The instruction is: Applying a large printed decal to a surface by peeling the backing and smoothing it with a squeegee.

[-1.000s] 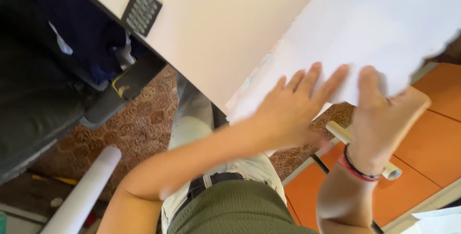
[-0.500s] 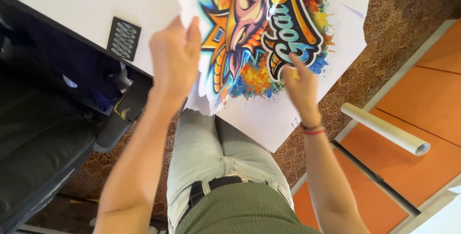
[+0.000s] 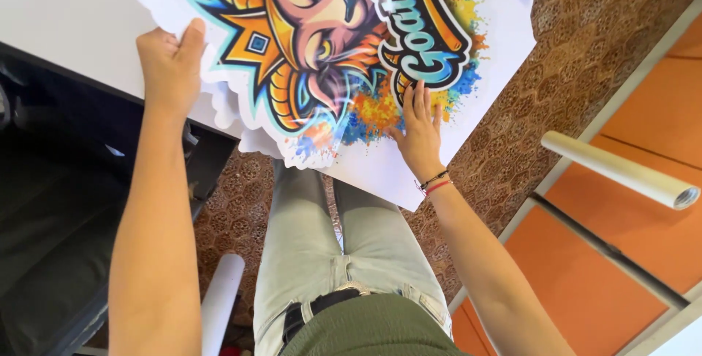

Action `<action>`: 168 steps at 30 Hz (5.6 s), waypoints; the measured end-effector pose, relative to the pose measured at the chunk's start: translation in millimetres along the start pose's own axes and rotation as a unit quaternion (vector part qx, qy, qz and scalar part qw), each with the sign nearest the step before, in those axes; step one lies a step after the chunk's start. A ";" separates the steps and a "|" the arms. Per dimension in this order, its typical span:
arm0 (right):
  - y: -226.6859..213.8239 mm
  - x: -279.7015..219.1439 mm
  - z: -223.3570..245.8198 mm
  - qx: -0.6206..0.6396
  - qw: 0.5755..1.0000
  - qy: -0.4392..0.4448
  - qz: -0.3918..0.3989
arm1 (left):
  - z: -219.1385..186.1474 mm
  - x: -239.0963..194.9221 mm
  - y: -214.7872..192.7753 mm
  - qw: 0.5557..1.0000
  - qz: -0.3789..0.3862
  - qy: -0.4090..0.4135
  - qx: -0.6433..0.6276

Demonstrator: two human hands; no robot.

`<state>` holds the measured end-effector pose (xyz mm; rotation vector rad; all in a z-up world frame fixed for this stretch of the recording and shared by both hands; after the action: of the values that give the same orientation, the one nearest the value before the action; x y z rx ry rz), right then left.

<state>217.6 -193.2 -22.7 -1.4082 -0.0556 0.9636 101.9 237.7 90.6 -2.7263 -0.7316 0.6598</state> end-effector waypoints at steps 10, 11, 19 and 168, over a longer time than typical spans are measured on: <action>4.4 -2.5 -11.8 0.115 0.992 0.051 -0.019 | 46.1 34.9 -11.1 0.998 -0.039 0.056 0.016; 2.2 -2.9 -10.6 0.120 0.991 0.057 -0.021 | 34.2 34.2 -11.1 0.998 -0.033 0.059 0.020; -7.4 -12.7 -3.2 0.133 0.986 0.092 -0.039 | 29.1 42.0 -9.5 0.998 0.003 0.055 0.016; 26.5 -56.3 13.7 0.304 0.888 0.269 -0.215 | 60.5 43.3 -4.4 0.990 -0.091 0.104 -0.025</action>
<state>160.0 -219.1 -13.9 -0.9648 0.3143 0.1601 104.3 270.9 23.9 -2.6757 -0.9405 0.3153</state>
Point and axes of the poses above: each hand's wrist, its own x-axis towards the middle knuckle, its own y-axis out of the palm, z = x × y, the point moved 10 cm from there along x, towards the middle knuckle, and after that the axes turned 6 degrees about z, right-handed, at the moved point
